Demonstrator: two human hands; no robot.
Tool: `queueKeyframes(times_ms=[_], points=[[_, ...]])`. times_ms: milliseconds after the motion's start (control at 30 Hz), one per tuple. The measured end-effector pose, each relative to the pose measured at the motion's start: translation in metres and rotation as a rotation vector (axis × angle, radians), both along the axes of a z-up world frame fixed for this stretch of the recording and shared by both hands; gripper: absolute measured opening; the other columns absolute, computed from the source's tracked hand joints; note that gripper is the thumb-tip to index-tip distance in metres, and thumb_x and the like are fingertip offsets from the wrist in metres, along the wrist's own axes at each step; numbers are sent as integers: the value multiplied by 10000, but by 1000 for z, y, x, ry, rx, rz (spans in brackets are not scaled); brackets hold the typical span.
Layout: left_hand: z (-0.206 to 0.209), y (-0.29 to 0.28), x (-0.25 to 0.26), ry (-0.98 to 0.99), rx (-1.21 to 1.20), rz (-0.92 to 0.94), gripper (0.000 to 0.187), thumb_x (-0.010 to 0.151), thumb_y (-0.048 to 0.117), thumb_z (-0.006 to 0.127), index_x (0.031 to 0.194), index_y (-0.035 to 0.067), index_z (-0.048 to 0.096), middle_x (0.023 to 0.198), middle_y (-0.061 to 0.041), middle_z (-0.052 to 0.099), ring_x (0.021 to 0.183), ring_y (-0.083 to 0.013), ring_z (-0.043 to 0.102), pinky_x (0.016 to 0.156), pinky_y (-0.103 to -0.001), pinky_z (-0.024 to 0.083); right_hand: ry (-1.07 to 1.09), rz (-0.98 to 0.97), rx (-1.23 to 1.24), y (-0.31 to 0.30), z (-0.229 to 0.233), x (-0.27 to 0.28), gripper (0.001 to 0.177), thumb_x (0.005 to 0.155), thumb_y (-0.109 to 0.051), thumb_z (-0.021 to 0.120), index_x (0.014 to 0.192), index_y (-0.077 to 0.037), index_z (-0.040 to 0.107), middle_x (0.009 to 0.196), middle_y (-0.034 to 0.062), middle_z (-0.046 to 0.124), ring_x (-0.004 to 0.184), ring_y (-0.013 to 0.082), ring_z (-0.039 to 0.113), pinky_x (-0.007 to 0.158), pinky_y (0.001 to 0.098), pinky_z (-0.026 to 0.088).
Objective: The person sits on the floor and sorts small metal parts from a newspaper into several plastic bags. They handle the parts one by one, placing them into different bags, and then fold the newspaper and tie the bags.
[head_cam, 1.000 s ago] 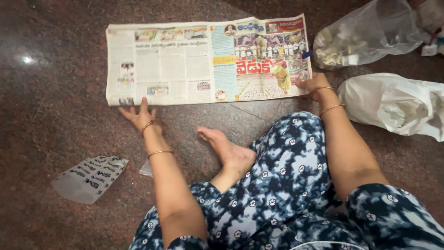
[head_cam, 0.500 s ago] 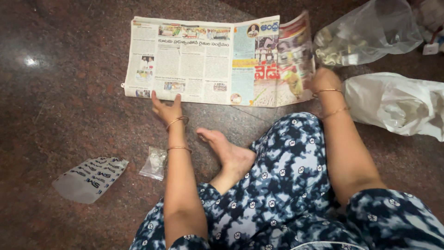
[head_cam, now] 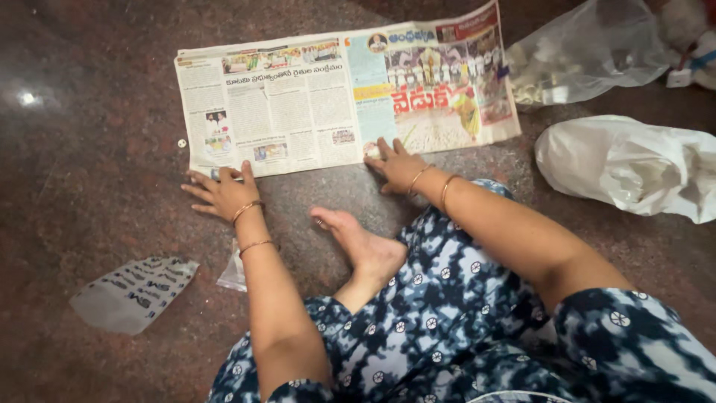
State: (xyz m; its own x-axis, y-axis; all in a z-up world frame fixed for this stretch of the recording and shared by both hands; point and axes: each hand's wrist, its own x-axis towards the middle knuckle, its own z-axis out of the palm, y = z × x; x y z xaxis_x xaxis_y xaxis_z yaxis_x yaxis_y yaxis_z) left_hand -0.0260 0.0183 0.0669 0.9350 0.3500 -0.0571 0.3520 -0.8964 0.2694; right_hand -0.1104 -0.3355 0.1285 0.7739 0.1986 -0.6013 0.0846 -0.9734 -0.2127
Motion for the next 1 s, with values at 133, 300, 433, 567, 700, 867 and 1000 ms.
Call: queueKeyframes(times_ms=[133,300,433,567,700,867,1000], points=[[29,9,-7,172,-73,150,633,753,611,820,1232,219,687,1663,-168,299,1541,-445,183,1193,-692,219,-55,88,-8,-12,-7,2,840,820,-347,807,1544,-343,383,1680,184,123,1489,522,209,1176,528,347],[21,48,-5,30,-119,282,1211,524,486,992,1486,55,396,1435,-213,515,1250,-406,544,965,-588,460,-59,108,-42,-13,-2,1,775,836,-283,779,1521,-359,423,1694,140,147,1499,482,233,1167,510,372],[-26,84,-3,145,-336,206,758,698,398,936,1289,30,636,1119,-201,731,988,-348,697,873,-453,540,-96,101,-48,-12,-1,-3,820,806,-222,785,1522,-359,407,1694,118,154,1515,455,228,1156,511,386],[-39,94,7,-67,-918,79,311,836,205,845,1063,21,740,965,-101,764,802,-165,681,728,-318,530,-120,80,-66,-14,-10,-7,833,843,-191,730,1570,-254,328,1702,127,157,1518,455,226,1092,567,432],[41,61,19,-380,-1094,-25,162,915,118,786,993,30,674,916,-19,720,776,-96,600,712,-273,506,-182,104,-133,-5,-15,-13,789,919,-167,628,1611,-135,251,1695,170,145,1496,466,230,1039,640,432],[154,-68,-9,-679,-950,-276,210,1004,142,771,1050,1,622,947,-44,640,867,-100,563,786,-282,517,-118,109,-140,8,-4,-17,926,855,-287,701,1617,-105,206,1692,186,114,1520,464,198,1079,599,422],[194,-189,-30,-653,-1118,-395,283,996,147,726,1239,23,648,1086,-48,707,970,-119,641,875,-290,555,-100,117,-84,12,1,-16,891,851,-282,718,1590,-95,257,1670,193,146,1493,468,222,1046,576,445]])
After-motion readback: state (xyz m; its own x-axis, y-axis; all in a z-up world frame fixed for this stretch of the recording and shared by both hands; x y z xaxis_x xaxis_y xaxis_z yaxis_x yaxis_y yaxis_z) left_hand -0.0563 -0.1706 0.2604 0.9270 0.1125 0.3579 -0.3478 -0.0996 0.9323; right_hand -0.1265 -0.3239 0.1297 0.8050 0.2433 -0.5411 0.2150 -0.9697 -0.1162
